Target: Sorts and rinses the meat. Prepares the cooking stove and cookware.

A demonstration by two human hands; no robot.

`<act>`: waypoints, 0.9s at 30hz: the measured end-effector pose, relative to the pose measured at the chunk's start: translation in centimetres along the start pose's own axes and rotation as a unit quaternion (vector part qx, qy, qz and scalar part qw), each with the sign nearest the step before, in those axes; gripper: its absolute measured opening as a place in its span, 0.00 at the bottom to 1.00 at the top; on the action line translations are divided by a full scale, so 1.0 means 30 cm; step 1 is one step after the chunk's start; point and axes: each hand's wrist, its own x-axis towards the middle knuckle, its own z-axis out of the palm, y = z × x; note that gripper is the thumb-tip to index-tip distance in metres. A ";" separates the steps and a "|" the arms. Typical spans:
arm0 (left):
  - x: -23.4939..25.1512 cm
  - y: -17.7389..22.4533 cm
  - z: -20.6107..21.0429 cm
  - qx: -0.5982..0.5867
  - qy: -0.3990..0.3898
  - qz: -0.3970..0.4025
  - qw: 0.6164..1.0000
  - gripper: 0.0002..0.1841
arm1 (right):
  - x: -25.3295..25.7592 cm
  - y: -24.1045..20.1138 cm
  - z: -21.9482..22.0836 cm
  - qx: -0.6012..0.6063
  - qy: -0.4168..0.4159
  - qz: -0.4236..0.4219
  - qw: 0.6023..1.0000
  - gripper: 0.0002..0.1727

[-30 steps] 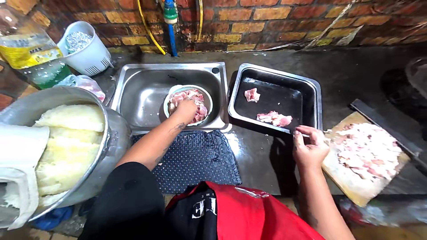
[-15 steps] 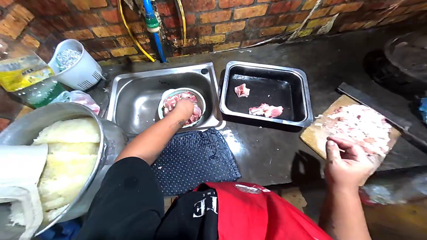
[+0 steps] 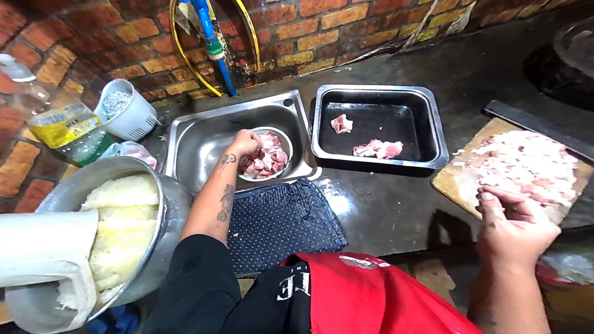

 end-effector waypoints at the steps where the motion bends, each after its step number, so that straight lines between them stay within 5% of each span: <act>1: -0.003 -0.013 0.010 0.005 0.009 0.018 1.000 0.08 | 0.000 0.000 0.001 0.003 -0.002 0.000 1.000 0.12; 7: 0.010 -0.077 0.104 0.038 -0.028 0.103 0.994 0.10 | 0.000 0.019 0.019 0.018 -0.023 -0.008 1.000 0.12; 13: 0.021 -0.077 0.122 0.044 -0.066 0.067 0.995 0.12 | -0.001 0.017 0.032 0.015 -0.039 -0.013 0.999 0.13; 18: -0.074 0.131 0.110 -0.004 0.010 0.163 0.987 0.09 | -0.016 -0.067 0.080 0.005 -0.071 0.031 0.997 0.14; 22: -0.302 0.407 0.202 -0.055 -0.109 0.289 0.950 0.04 | -0.057 -0.164 0.196 0.043 -0.170 -0.075 0.982 0.16; 27: -0.408 0.519 0.316 -0.125 -0.297 0.271 0.907 0.05 | -0.081 -0.245 0.255 0.046 -0.223 -0.261 0.938 0.13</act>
